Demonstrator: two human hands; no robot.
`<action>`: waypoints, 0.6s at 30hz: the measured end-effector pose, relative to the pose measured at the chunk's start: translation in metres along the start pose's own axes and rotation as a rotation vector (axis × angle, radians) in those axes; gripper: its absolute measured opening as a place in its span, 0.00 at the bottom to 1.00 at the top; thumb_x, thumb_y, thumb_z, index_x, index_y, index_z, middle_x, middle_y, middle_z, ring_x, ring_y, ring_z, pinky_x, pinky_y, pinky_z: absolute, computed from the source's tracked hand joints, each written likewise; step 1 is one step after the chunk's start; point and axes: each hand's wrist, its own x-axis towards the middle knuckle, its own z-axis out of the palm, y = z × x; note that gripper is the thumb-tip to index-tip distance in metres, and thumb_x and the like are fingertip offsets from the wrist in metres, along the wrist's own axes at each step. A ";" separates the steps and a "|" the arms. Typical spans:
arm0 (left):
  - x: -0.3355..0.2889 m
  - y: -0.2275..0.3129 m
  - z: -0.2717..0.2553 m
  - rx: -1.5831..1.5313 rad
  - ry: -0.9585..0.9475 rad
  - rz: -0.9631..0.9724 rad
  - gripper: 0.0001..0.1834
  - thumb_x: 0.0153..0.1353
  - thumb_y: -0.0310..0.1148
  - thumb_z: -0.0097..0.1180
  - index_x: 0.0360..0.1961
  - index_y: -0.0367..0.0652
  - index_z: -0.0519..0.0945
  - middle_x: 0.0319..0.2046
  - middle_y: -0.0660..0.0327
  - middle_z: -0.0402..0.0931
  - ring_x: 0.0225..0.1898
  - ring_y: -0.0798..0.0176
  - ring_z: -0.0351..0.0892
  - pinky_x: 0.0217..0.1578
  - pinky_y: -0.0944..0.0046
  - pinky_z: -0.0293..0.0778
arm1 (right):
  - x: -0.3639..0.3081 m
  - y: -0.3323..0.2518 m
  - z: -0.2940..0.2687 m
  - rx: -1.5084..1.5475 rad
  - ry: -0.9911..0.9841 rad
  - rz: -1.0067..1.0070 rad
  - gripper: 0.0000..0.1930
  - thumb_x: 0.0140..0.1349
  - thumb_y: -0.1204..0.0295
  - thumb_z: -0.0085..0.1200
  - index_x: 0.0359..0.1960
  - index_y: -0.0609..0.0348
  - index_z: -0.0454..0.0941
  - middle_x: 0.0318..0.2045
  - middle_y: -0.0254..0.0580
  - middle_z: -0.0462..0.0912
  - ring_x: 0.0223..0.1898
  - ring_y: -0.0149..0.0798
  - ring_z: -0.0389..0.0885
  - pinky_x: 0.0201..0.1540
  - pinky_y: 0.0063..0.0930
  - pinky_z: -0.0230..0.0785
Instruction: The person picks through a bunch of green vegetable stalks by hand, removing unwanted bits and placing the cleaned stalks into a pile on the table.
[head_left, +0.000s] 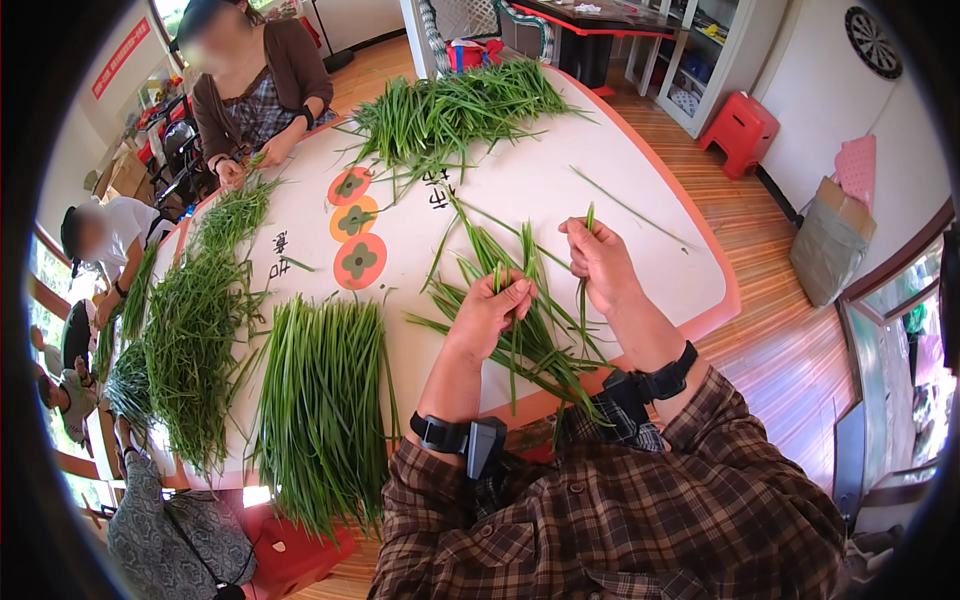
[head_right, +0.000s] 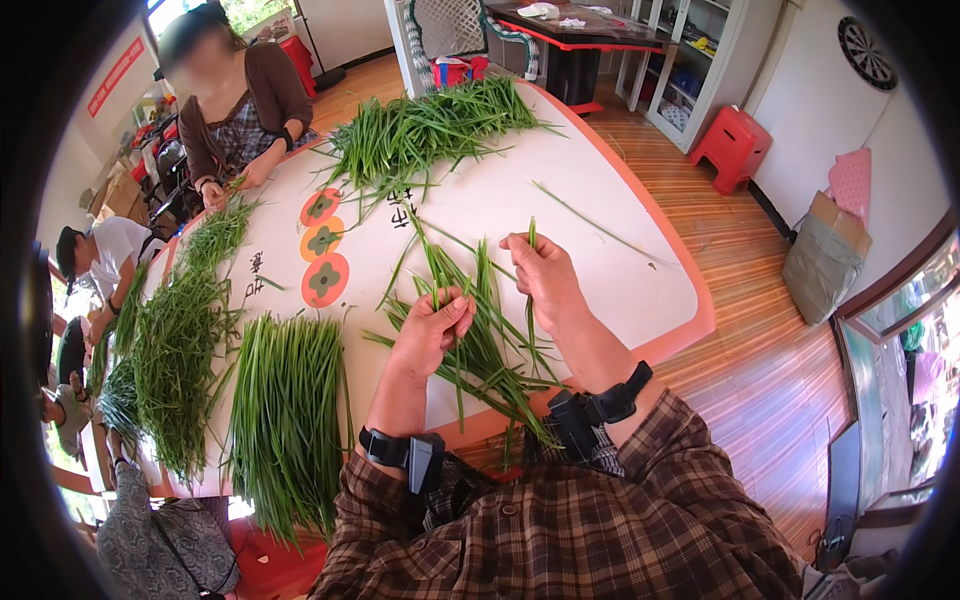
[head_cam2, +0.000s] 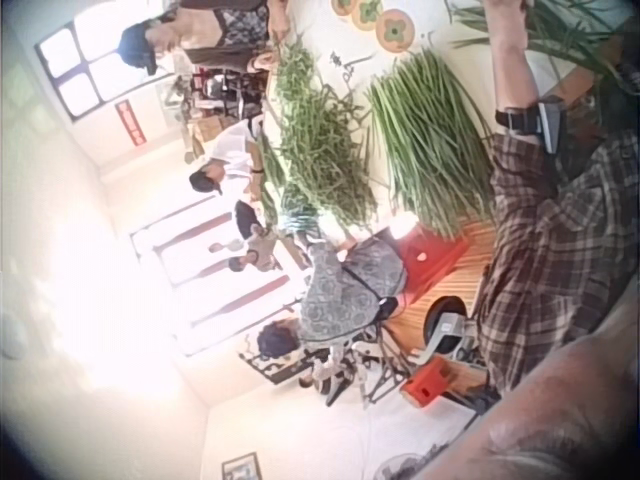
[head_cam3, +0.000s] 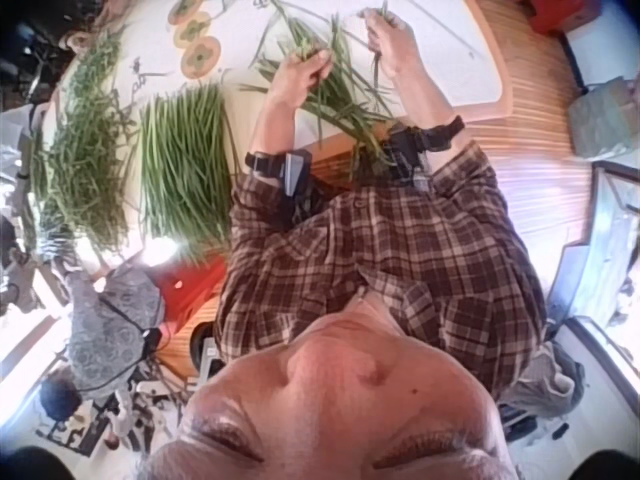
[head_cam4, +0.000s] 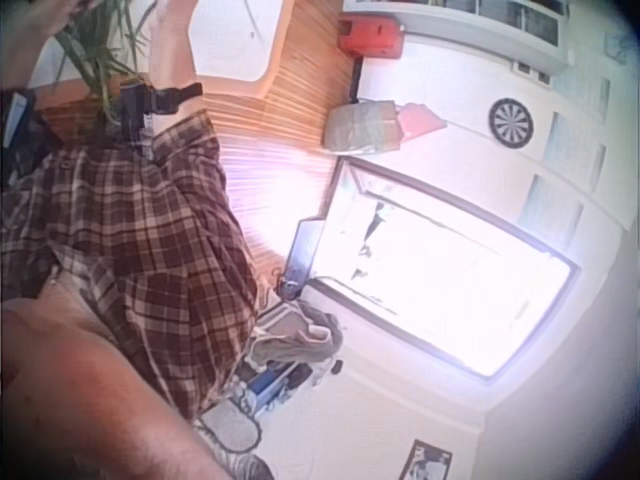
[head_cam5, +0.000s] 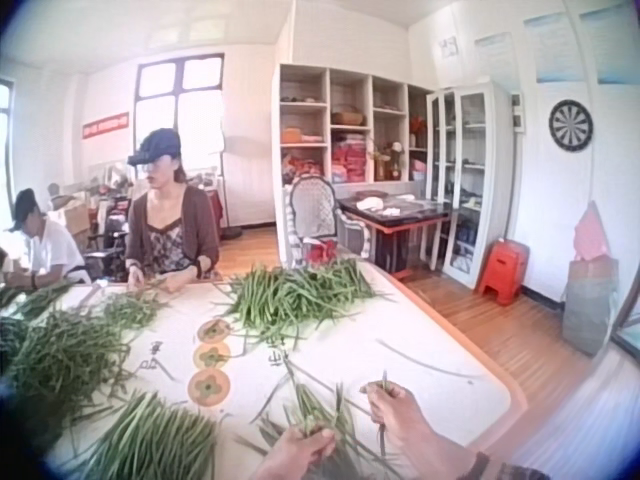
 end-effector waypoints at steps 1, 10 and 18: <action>0.000 -0.001 -0.001 -0.059 0.011 0.000 0.09 0.58 0.37 0.47 0.26 0.45 0.72 0.15 0.70 0.65 0.12 0.80 0.51 0.13 0.80 0.47 | 0.002 -0.003 -0.006 0.001 -0.017 0.010 0.10 0.58 0.66 0.47 0.31 0.61 0.71 0.17 0.22 0.61 0.14 0.17 0.51 0.16 0.13 0.45; 0.002 0.003 0.006 -0.177 0.293 0.100 0.10 0.58 0.41 0.43 0.22 0.52 0.63 0.18 0.66 0.66 0.13 0.77 0.50 0.14 0.78 0.48 | -0.010 0.001 -0.005 0.075 -0.213 0.148 0.15 0.62 0.60 0.37 0.37 0.59 0.69 0.23 0.27 0.63 0.20 0.22 0.56 0.22 0.13 0.51; 0.003 0.005 0.011 -0.102 0.294 0.130 0.12 0.60 0.41 0.43 0.28 0.45 0.72 0.22 0.67 0.71 0.15 0.79 0.55 0.14 0.80 0.50 | -0.024 0.012 0.017 -0.129 -0.273 0.057 0.19 0.63 0.59 0.35 0.46 0.59 0.69 0.38 0.34 0.70 0.41 0.28 0.66 0.47 0.23 0.58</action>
